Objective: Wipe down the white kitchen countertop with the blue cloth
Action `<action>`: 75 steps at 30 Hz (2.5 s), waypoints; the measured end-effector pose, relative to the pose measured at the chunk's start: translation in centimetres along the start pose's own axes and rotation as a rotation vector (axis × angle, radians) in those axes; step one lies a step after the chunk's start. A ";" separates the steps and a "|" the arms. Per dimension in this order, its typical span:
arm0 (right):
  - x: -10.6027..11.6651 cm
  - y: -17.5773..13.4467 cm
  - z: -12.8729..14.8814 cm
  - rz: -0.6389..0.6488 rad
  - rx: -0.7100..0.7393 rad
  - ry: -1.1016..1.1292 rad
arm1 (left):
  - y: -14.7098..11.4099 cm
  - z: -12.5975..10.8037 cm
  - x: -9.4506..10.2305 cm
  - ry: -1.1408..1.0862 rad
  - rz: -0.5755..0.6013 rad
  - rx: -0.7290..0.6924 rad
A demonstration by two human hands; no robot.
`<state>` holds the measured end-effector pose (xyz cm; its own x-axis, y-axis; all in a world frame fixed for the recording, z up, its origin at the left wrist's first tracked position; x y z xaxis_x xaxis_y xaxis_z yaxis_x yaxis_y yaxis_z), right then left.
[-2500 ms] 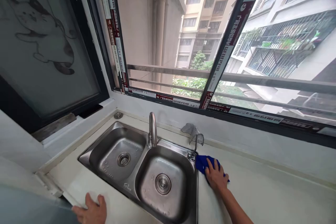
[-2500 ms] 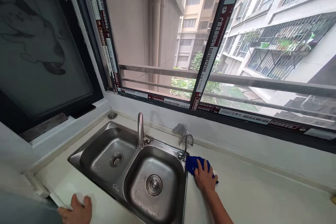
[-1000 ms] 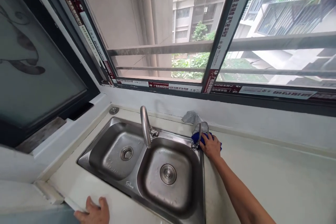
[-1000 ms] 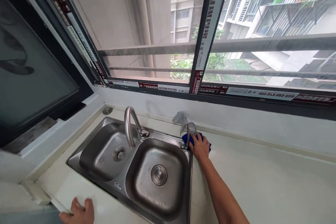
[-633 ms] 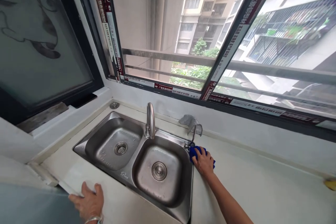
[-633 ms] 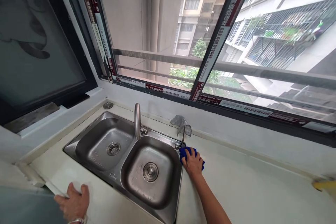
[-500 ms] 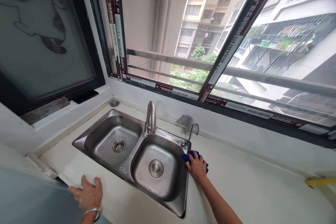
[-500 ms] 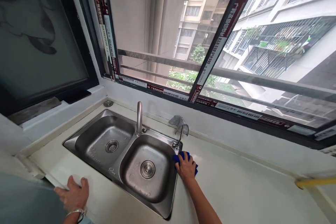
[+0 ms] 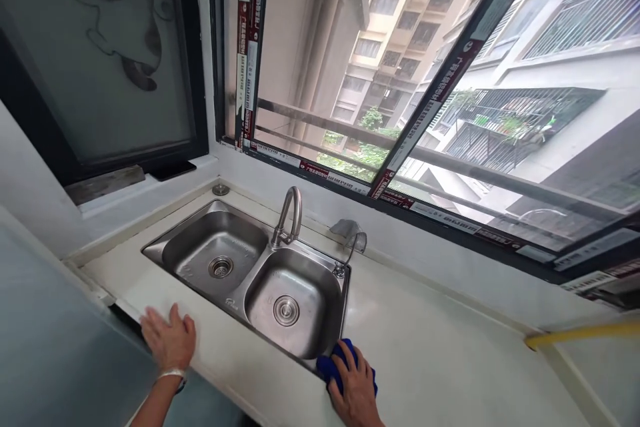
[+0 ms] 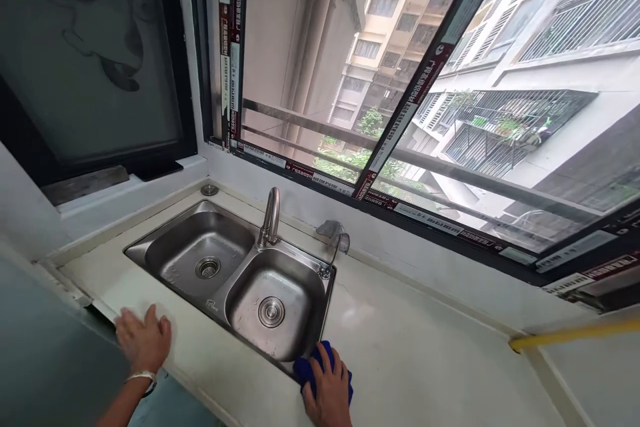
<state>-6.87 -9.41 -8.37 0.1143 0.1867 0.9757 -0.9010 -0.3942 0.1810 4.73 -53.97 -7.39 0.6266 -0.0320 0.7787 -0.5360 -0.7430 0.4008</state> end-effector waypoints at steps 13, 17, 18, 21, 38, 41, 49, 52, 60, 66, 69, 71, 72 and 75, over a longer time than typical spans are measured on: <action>-0.9 -1.7 -4.1 -0.097 0.029 0.108 | -0.7 -2.8 -1.5 -0.184 0.249 -0.132; -0.7 3.3 -5.3 -0.073 -0.021 0.089 | -0.8 -3.0 -1.4 -0.132 0.237 -0.135; -0.7 4.7 -5.8 -0.070 -0.035 0.072 | -0.8 -3.0 -1.3 -0.126 0.249 -0.129; -1.0 9.0 -7.4 -0.066 -0.100 0.009 | -0.7 -3.3 -1.0 -0.120 0.279 -0.094; -3.2 25.5 -11.3 -0.260 -0.516 -0.084 | -0.2 -3.6 -1.0 -0.063 0.331 0.004; -3.6 26.9 -11.4 -0.271 -0.470 -0.084 | -0.3 -3.7 -1.0 -0.069 0.316 0.014; -3.9 25.8 -12.3 -0.101 -0.052 -0.154 | -0.4 -3.6 -0.9 -0.059 0.326 0.010; -3.6 25.1 -12.1 -0.045 0.030 -0.169 | -0.4 -3.5 -0.7 -0.059 0.301 -0.029; -2.4 22.2 -9.4 0.005 0.053 -0.209 | -0.5 -3.6 -0.7 -0.054 0.244 -0.090; -1.8 17.4 -6.7 0.022 0.054 -0.224 | -0.7 -3.3 -1.1 -0.082 0.245 -0.089; -1.2 14.7 -5.2 0.014 0.080 -0.213 | -0.9 -3.1 -1.3 -0.109 0.222 -0.104; -0.7 12.9 -4.4 0.007 0.106 -0.203 | -1.0 -3.0 -1.4 -0.127 0.202 -0.117; -0.5 12.0 -4.0 0.004 0.116 -0.198 | -1.0 -2.9 -1.4 -0.136 0.193 -0.124; 0.1 9.0 -2.9 0.001 0.140 -0.184 | -1.1 -2.7 -1.5 -0.158 0.176 -0.143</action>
<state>-16.21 -10.30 -7.05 0.1994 0.0242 0.9796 -0.8359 -0.5175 0.1829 2.86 -51.27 -7.72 0.5908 -0.2647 0.7621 -0.7122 -0.6149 0.3386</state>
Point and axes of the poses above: each hand's wrist, its own y-axis towards the middle knuckle, its own x-axis out of the back of the hand, z = x × y, the point moved 1 cm from there along y, towards the middle knuckle, and after that the axes turned 8 degrees about -x, right-handed, at the moved point
